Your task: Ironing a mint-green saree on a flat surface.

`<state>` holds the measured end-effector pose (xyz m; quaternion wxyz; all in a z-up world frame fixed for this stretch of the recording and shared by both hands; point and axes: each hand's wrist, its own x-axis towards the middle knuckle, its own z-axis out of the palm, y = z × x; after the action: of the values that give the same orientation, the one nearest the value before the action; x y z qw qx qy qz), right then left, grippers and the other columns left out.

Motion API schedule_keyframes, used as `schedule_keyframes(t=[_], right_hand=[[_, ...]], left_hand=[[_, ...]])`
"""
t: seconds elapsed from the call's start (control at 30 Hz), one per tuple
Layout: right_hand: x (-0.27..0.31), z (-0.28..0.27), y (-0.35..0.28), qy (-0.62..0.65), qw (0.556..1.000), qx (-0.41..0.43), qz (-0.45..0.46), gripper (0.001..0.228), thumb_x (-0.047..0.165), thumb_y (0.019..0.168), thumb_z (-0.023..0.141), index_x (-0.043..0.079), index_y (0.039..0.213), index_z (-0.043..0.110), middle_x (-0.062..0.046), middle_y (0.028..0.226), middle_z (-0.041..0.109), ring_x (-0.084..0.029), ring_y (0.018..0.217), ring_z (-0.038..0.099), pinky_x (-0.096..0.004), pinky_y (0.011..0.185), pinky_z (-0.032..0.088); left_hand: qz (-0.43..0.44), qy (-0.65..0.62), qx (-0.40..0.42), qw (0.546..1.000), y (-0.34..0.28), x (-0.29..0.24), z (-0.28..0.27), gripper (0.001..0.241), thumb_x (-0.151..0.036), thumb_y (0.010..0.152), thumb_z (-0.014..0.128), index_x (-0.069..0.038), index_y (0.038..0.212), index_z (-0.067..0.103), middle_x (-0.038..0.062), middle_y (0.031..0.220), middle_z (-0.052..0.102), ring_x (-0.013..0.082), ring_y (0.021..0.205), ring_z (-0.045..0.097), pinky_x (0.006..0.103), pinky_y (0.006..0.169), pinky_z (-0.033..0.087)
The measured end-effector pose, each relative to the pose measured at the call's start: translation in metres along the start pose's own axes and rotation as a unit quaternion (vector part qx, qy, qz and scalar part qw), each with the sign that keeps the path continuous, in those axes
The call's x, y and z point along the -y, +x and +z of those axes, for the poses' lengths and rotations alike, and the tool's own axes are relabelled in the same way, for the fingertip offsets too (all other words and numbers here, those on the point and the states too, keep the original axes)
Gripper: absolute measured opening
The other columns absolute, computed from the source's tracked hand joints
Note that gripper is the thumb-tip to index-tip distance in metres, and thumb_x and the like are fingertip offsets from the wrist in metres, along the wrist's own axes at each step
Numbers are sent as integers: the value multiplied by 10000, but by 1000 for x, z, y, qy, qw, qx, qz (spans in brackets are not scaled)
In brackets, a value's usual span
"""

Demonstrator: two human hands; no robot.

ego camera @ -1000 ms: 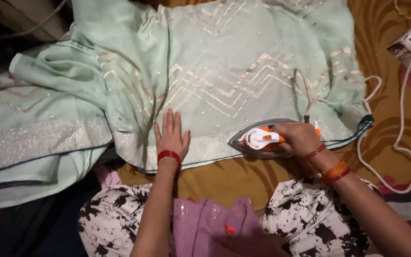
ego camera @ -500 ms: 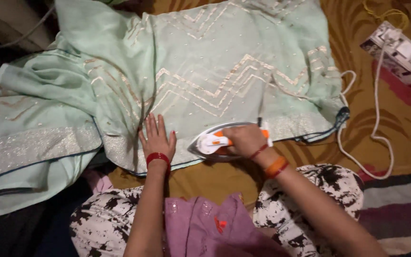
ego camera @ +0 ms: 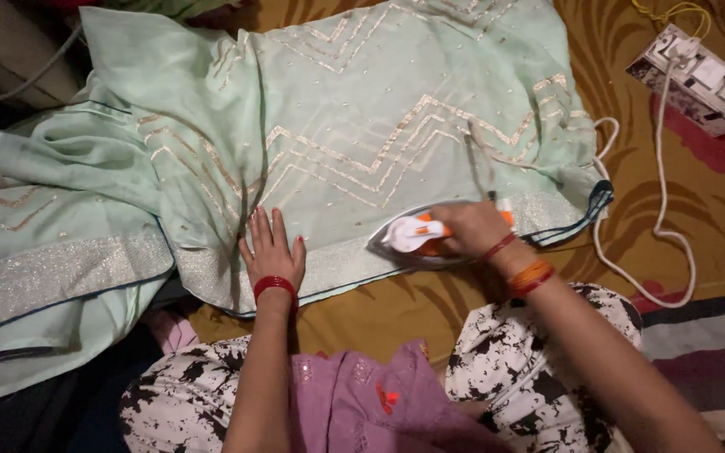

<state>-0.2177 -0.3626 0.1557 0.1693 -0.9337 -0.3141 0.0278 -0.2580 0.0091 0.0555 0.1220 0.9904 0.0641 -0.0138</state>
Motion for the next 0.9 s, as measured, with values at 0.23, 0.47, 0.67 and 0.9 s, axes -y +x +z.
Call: schedule_keyframes(t=[0.23,0.47,0.67,0.9], right_hand=[[-5,-15,-13,-61,995,-3,82,271,253,770,741,121,991,656,-113,898,705,-361,820,694,-481,680,540],[39,10,6,-150,976,-155,12,152,160,843,633,94,980,631,-81,906,601,-269,874,640,-404,763,510],[31,12,10,-108,974,-199,2,98,160,836,670,111,907,624,-55,849,593,-238,825,632,-394,721,492],[5,-22,-16,18,957,-273,99,262,61,687,693,70,949,684,-76,868,610,-280,833,631,-415,748,504]], left_hand=[[-3,-14,-8,1000,0,-13,5,720,-413,984,476,-129,1615,277,138,1710,163,288,1571,139,612,1208,119],[64,-65,-12,996,-5,-78,24,641,-266,1002,440,-114,1612,319,162,1703,216,311,1584,172,598,1247,79],[44,-61,10,997,-15,-110,28,614,-307,1008,441,-132,1587,332,162,1691,219,313,1563,187,591,1228,91],[55,-7,0,998,-17,-117,27,642,-367,996,442,-175,1598,327,159,1694,218,316,1563,194,595,1221,104]])
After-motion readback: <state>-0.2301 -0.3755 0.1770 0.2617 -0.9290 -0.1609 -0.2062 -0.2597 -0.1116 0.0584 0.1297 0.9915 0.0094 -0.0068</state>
